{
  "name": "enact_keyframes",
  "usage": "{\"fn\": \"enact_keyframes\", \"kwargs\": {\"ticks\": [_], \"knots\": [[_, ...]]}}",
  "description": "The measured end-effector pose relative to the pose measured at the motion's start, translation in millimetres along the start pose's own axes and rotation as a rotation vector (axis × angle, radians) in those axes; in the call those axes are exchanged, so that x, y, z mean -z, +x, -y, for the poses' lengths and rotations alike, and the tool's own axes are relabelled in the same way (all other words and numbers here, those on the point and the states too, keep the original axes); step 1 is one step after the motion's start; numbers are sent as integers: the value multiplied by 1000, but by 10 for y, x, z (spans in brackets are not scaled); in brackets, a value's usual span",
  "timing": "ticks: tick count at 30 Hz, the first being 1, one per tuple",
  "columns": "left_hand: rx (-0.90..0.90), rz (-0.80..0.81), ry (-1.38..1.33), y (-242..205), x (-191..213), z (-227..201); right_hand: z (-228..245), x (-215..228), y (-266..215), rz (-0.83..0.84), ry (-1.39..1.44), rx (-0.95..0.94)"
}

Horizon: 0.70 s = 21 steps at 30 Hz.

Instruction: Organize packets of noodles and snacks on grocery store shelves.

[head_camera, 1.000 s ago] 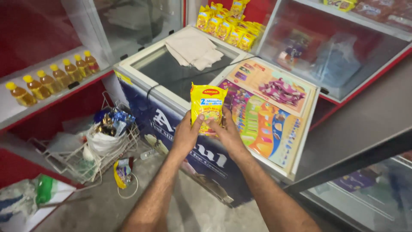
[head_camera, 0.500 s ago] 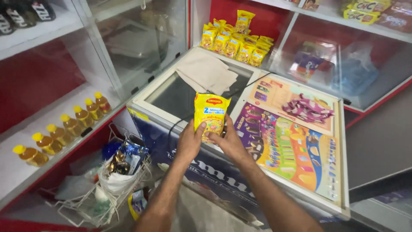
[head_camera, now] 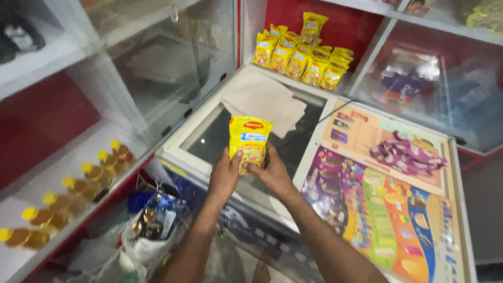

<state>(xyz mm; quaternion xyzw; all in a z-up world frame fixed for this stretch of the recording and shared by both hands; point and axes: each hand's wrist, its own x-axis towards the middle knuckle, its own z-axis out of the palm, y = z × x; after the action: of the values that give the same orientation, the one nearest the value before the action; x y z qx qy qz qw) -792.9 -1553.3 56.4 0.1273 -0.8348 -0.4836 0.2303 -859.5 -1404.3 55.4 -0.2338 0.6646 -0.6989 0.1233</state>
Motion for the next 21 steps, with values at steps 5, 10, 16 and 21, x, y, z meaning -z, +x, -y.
{"fn": "enact_keyframes", "kwargs": {"ticks": [5,10,16,21], "knots": [[58,21,33,537,-60,48,25,91,534,-28,-148,-18],[98,45,-4,966,-105,-69,206,204,969,-47,-291,-81],[52,63,-91,1438,-388,-88,60,493,1384,-80,-246,-22],[11,141,-196,1799,-653,-6,127,678,1605,-177,-405,-78]]}}
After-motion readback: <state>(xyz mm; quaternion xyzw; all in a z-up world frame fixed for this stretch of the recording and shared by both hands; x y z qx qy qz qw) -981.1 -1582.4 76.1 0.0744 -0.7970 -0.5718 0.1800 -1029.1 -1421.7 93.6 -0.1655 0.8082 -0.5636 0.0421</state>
